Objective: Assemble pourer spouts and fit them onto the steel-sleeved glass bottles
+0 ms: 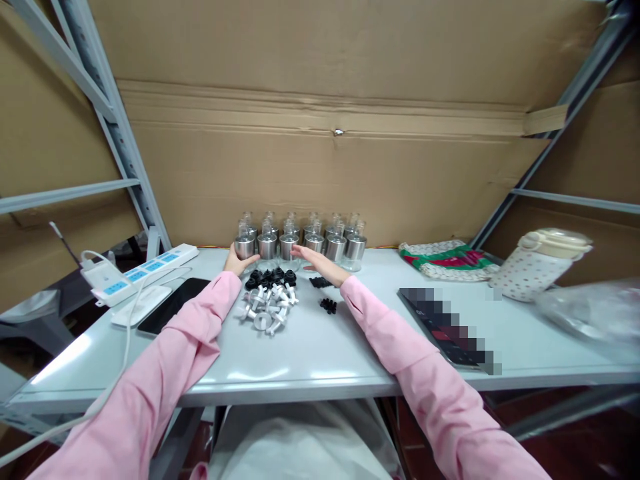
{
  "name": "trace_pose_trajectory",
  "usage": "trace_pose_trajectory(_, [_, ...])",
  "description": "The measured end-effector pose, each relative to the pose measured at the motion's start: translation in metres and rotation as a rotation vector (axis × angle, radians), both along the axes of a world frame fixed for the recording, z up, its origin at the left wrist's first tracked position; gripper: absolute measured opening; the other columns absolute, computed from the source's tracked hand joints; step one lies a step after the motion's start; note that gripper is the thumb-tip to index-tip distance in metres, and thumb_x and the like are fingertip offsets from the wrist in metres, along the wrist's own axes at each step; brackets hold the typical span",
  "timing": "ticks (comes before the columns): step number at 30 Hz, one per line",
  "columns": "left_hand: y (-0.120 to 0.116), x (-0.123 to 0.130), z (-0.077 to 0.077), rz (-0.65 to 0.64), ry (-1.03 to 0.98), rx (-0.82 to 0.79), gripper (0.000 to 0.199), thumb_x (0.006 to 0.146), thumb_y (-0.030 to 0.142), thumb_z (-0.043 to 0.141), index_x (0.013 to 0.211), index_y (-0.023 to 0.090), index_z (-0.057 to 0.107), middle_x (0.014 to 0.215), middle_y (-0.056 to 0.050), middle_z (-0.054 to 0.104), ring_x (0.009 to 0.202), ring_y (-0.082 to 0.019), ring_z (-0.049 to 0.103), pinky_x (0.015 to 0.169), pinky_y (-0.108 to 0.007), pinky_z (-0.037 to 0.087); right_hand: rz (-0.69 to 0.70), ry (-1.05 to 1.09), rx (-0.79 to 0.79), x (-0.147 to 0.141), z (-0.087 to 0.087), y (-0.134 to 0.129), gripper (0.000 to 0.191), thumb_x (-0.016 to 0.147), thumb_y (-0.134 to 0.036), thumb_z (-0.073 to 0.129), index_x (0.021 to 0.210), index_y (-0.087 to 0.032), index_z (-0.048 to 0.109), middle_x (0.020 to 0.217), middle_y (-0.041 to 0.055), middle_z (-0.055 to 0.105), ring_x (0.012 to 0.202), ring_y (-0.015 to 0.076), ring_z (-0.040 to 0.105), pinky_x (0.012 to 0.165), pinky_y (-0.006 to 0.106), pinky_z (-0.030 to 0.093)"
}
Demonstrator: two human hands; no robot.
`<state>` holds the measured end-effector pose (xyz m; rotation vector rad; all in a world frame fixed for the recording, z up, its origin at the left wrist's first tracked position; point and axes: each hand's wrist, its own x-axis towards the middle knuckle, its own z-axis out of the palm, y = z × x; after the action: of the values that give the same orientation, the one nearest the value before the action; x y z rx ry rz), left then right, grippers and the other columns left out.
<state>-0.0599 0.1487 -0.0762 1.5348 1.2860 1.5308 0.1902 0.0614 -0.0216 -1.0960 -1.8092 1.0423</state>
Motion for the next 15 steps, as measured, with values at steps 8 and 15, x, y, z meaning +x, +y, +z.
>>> trace_pose_trajectory(8, [0.005, 0.001, -0.004, 0.0, -0.011, 0.02, 0.065, 0.056, 0.028, 0.076, 0.112, 0.017, 0.044, 0.116, -0.012, 0.055, 0.109, -0.024, 0.053, 0.098, -0.039, 0.038, -0.243, 0.101, 0.145, 0.025, 0.0, 0.011, 0.053, 0.075, -0.055, 0.05, 0.111, -0.018, 0.059, 0.117, 0.0108, 0.059, 0.105, 0.0231, 0.057, 0.086, 0.039, 0.047])
trace_pose_trajectory(15, [0.003, 0.001, -0.004, -0.009, -0.02, 0.014, 0.067, 0.053, 0.029, 0.078, 0.111, 0.017, 0.047, 0.116, -0.012, 0.055, 0.11, -0.025, 0.053, 0.098, -0.04, 0.037, -0.978, 0.51, 0.393, 0.097, 0.001, 0.034, 0.061, 0.073, -0.055, 0.047, 0.118, -0.014, 0.045, 0.13, 0.0122, 0.045, 0.121, 0.0188, 0.042, 0.099, 0.033, 0.034])
